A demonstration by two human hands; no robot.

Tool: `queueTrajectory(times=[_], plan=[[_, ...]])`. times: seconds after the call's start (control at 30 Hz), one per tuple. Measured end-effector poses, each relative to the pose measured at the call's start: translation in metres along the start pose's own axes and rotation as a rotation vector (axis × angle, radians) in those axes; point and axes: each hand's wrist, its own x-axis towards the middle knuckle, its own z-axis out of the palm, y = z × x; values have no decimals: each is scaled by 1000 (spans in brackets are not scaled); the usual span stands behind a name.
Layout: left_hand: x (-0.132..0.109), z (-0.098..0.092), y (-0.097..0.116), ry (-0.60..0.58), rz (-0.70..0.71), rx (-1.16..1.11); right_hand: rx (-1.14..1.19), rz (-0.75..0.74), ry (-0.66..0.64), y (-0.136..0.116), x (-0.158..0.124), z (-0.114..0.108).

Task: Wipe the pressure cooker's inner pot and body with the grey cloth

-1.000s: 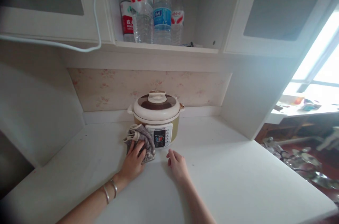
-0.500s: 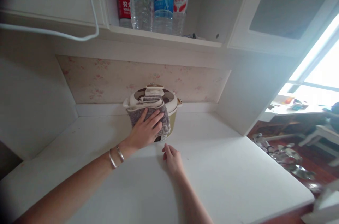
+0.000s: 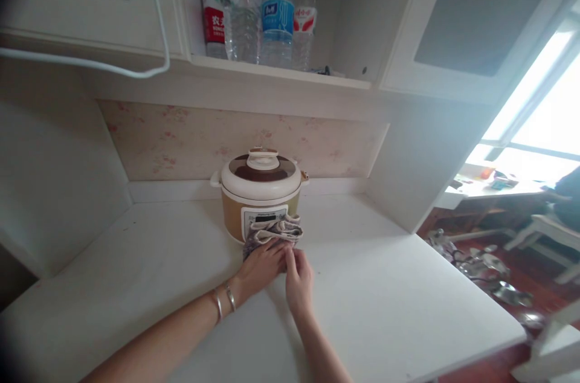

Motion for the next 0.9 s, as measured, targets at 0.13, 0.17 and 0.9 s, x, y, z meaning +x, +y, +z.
queueTrajectory(times=[0.13, 0.17, 0.9], plan=[[17, -10, -13, 18, 118, -6, 48, 3, 78, -14, 4, 5], [19, -13, -17, 24, 134, -21, 105, 44, 63, -17, 6, 6], [-66, -70, -51, 176, -467, -438, 202, 56, 28, -9, 118, 29]])
